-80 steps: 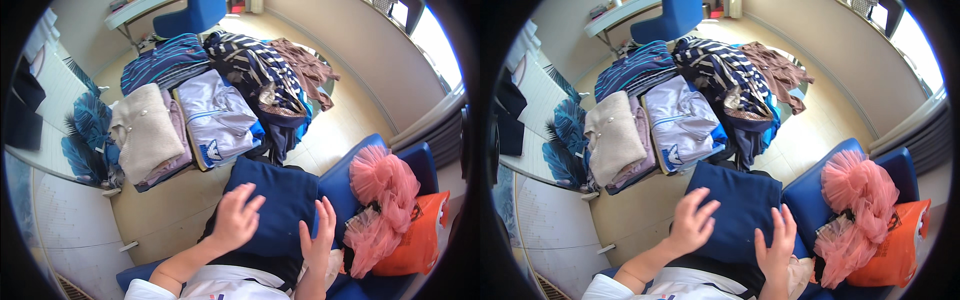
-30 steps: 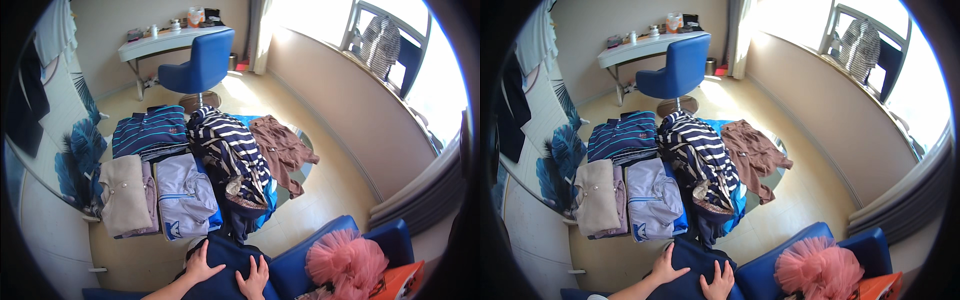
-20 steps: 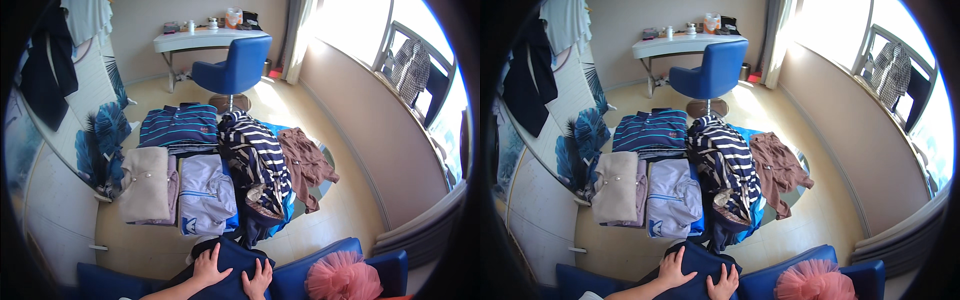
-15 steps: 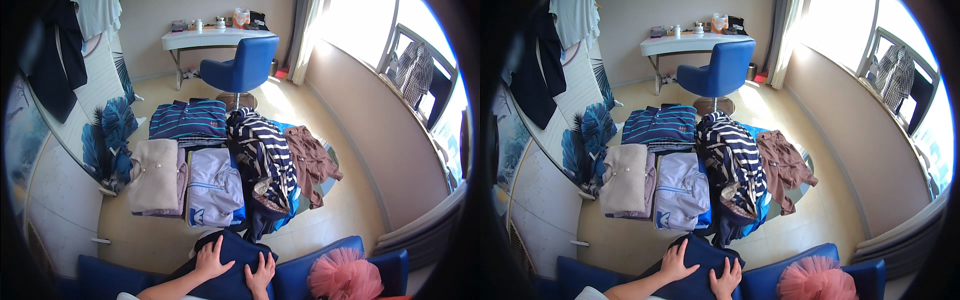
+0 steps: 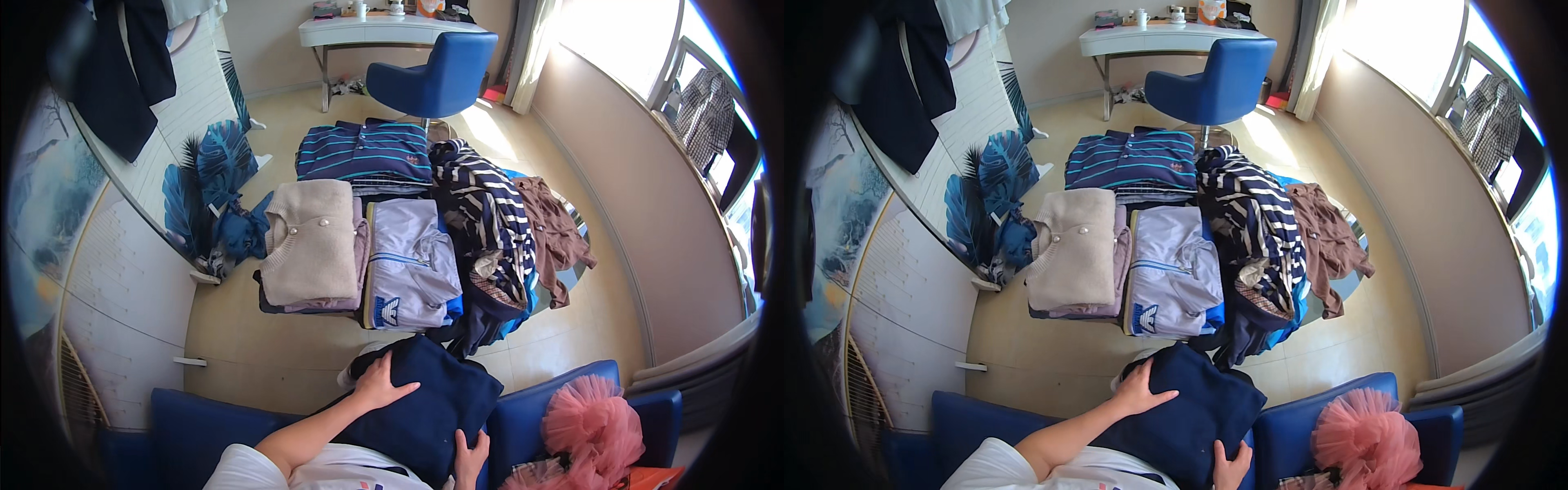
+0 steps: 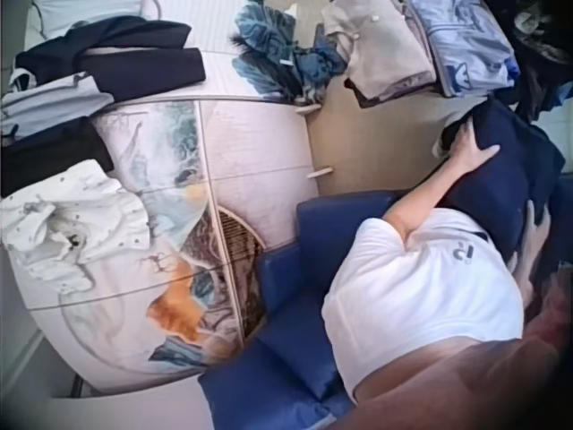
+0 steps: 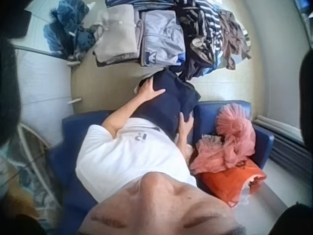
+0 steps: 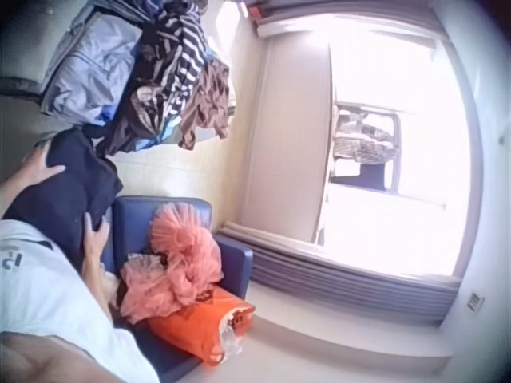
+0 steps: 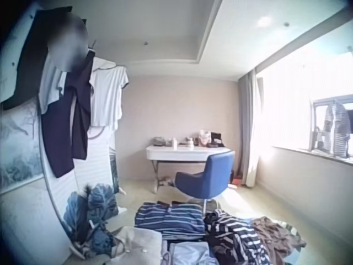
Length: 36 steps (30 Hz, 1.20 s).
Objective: The person folds a blue and gray jacket and a dark blue pair of pants on their lap, smoothing and aligning each piece before stacking them on a growing pile of folded clothes.
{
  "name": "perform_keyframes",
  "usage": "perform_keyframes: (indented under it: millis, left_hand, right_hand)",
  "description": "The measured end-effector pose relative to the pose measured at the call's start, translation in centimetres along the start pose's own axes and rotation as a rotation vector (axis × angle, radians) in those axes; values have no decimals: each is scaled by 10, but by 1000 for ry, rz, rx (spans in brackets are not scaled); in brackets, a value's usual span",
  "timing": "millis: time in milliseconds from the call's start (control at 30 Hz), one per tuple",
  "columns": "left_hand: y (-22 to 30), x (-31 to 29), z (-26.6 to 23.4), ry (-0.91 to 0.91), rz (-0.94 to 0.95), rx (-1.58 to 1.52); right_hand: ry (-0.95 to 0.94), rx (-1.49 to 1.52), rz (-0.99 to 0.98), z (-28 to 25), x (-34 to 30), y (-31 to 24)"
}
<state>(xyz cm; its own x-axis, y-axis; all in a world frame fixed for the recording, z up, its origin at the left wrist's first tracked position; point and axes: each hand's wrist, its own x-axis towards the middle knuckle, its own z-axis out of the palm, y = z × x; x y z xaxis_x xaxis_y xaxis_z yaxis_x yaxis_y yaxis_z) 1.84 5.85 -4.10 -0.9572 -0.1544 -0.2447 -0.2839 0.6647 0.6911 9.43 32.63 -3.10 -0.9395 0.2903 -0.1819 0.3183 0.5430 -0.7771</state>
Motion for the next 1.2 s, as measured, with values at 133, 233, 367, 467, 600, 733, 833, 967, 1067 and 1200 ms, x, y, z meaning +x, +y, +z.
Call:
perform_keyframes:
  millis: [133, 233, 367, 467, 600, 733, 833, 967, 1067, 1200]
  left_hand:
    - [-34, -8, -10, 33, -24, 75]
    - [-33, -14, -2, -7, 98, 67]
    - [-24, -16, 10, 17, 338, -170]
    - [-17, -7, -1, -400, 220, -460]
    - [7, 8, -56, -802, 134, -839]
    - [26, 3, -102, -806, 229, -1059]
    - [21, 1, -139, -660, 246, -1000]
    - [21, -11, -233, -371, 104, -1269]
    - [-18, -7, -261, 314, 64, -1431]
    - [0, 50, -323, 477, 155, -1362]
  right_hand:
    - [-58, 7, 32, 8, -6, -27]
    - [-104, 154, 11, 19, 6, -33]
    - [-188, 492, 197, 22, 12, -50]
    - [-137, 718, 351, 21, 1, -54]
    - [-134, 1035, 349, 10, -18, -53]
    - [-114, 1304, 364, 0, -29, -69]
    - [-134, 1464, 354, 4, -18, -90]
    - [-637, 1169, -265, 31, 65, -149]
    - [-589, 1171, -119, 83, 96, -284]
    - [-825, 1014, -154, 150, 140, -388]
